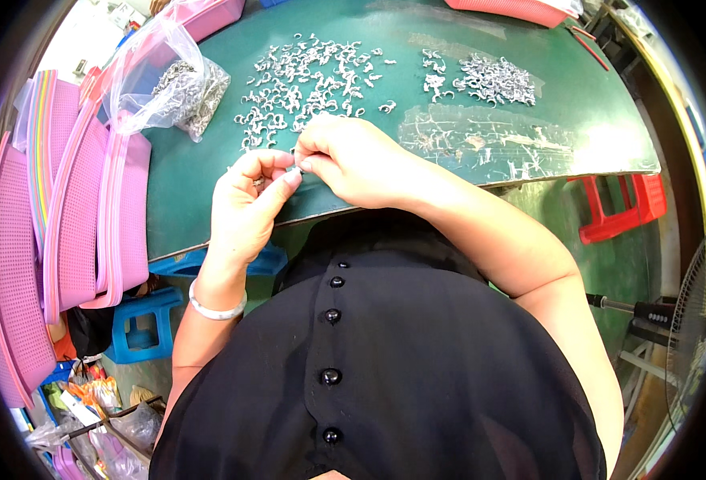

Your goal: The person sorts small, silver-colored metal clips on a green workbench, picking them up one by one and grouping them together.

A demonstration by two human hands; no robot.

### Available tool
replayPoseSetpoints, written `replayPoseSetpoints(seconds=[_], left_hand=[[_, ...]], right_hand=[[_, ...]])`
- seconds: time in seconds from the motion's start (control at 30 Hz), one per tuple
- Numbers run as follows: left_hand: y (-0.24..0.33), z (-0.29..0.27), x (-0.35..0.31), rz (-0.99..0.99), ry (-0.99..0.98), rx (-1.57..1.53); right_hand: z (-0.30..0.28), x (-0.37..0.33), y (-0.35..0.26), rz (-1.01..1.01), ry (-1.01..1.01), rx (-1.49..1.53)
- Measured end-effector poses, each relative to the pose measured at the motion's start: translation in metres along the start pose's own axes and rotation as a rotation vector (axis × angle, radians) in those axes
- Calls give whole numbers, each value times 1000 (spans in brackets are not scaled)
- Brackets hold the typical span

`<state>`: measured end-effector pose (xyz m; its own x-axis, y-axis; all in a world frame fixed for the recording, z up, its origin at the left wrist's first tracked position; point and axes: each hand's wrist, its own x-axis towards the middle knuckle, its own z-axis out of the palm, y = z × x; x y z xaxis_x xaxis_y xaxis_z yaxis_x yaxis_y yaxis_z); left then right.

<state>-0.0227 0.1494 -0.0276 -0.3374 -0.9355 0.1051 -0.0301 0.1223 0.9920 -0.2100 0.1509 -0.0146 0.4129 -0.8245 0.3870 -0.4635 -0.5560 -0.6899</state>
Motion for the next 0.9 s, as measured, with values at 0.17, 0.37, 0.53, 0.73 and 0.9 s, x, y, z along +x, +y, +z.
replayPoseSetpoints(seconds=[0.17,0.37,0.53,0.73,0.9], left_hand=[[-1,0,1,66,32,0],[2,-9,3,-77,11,-209],[2,-17,6,-127,59,-443],[2,-27,4,-164,45,-655],[1,-30,4,-201,-3,-625]], right_hand=[[-5,2,-7,171,-17,182],[-1,3,7,11,66,-25],[6,3,8,-51,9,-167],[10,8,1,-17,-74,-312],[7,9,-2,-15,-110,-378]])
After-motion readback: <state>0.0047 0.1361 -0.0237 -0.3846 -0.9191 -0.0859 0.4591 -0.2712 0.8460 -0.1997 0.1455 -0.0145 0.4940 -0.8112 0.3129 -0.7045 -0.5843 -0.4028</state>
